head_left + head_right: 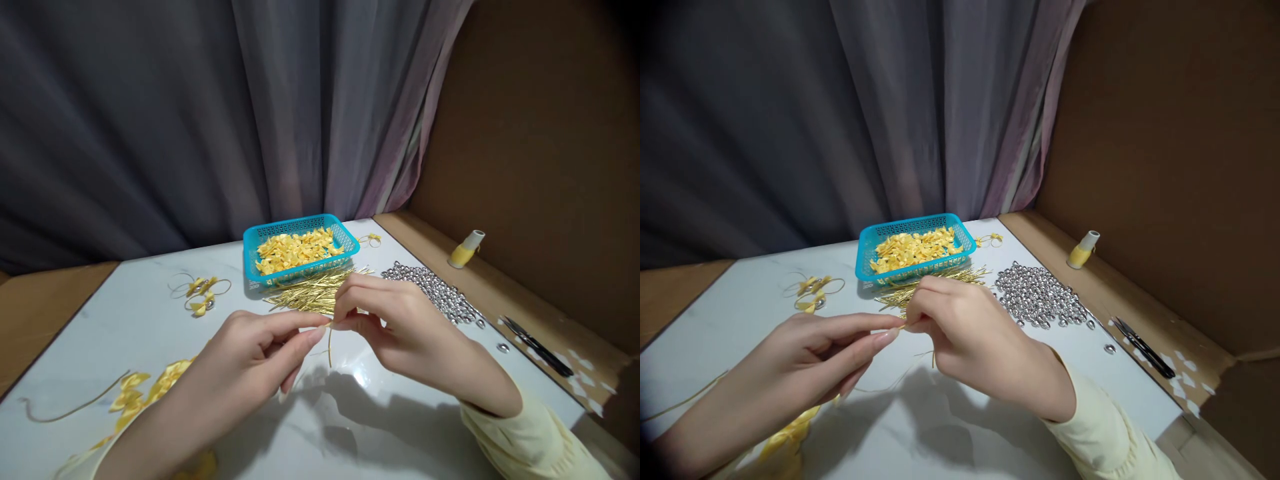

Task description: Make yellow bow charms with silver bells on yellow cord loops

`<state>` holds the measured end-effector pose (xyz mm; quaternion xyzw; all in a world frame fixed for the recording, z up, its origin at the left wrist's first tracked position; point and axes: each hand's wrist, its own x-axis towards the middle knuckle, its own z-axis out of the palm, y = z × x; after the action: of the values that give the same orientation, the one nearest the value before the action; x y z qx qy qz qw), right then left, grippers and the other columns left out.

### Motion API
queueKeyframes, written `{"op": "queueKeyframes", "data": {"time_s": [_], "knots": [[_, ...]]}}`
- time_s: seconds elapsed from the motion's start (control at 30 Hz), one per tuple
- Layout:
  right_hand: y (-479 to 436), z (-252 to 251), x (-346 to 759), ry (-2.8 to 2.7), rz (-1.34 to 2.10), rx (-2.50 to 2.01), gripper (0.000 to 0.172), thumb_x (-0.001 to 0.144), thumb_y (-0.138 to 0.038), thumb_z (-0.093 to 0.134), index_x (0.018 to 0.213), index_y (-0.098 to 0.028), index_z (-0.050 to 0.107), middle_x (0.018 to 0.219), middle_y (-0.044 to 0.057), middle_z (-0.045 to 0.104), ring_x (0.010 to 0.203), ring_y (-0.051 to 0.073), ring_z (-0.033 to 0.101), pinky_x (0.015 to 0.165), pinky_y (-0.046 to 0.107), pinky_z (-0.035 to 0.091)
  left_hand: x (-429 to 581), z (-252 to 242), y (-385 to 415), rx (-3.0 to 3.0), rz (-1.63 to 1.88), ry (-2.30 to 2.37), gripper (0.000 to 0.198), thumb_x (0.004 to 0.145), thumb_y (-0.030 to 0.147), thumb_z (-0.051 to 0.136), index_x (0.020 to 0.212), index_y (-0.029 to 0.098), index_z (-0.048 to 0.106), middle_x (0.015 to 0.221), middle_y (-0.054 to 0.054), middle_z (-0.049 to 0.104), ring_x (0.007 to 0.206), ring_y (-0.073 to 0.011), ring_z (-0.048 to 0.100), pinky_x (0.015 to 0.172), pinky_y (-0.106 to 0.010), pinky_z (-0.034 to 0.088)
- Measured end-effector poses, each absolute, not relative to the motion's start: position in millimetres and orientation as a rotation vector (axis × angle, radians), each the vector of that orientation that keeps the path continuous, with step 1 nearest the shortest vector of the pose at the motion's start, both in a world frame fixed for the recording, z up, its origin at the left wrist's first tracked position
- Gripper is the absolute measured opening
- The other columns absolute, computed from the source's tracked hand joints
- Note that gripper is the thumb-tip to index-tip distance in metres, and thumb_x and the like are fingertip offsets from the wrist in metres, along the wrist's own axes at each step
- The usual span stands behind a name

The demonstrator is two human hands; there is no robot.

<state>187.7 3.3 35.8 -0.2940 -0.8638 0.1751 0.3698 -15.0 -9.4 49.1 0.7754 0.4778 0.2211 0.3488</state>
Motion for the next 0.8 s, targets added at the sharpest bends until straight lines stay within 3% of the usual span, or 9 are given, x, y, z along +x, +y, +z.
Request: {"op": "queueKeyframes", "data": {"time_s": [0.33,0.53,0.8], "knots": [[2.6,36.6,190.2,-2.221,0.454,-0.768,0.022,0.074,0.008,0.047,0.075,-0.012,0.057,0.076,0.001,0.058,0.068,0.007,0.050,0.059,0.016,0.035,-15.8,44.7,-12.0,2.043,0.634,1.251,0.029,0.087,0.033,0.054,0.103,0.019,0.073,0.042,0.008,0.045,0.037,-0.0061,0.041,0.038,-0.015,0.032],[2.9,37.2,189.7,-2.224,0.448,-0.766,0.022,0.074,0.007,0.046,0.075,-0.012,0.058,0.075,0.001,0.059,0.067,0.007,0.051,0.060,0.016,0.036,-10.8,43.9,-11.4,2.130,0.752,1.260,0.022,0.085,0.026,0.055,0.085,0.018,0.075,0.040,0.008,0.044,0.036,-0.0058,0.038,0.036,-0.016,0.029],[3.1,36.4,192.1,-2.220,0.468,-0.789,0.024,0.073,0.009,0.048,0.075,-0.013,0.058,0.077,0.000,0.060,0.069,0.007,0.052,0.060,0.017,0.036,-14.9,38.1,-11.5,2.189,0.816,1.252,0.019,0.084,0.027,0.058,0.085,0.021,0.076,0.039,0.009,0.042,0.035,-0.0052,0.037,0.036,-0.015,0.026]]}}
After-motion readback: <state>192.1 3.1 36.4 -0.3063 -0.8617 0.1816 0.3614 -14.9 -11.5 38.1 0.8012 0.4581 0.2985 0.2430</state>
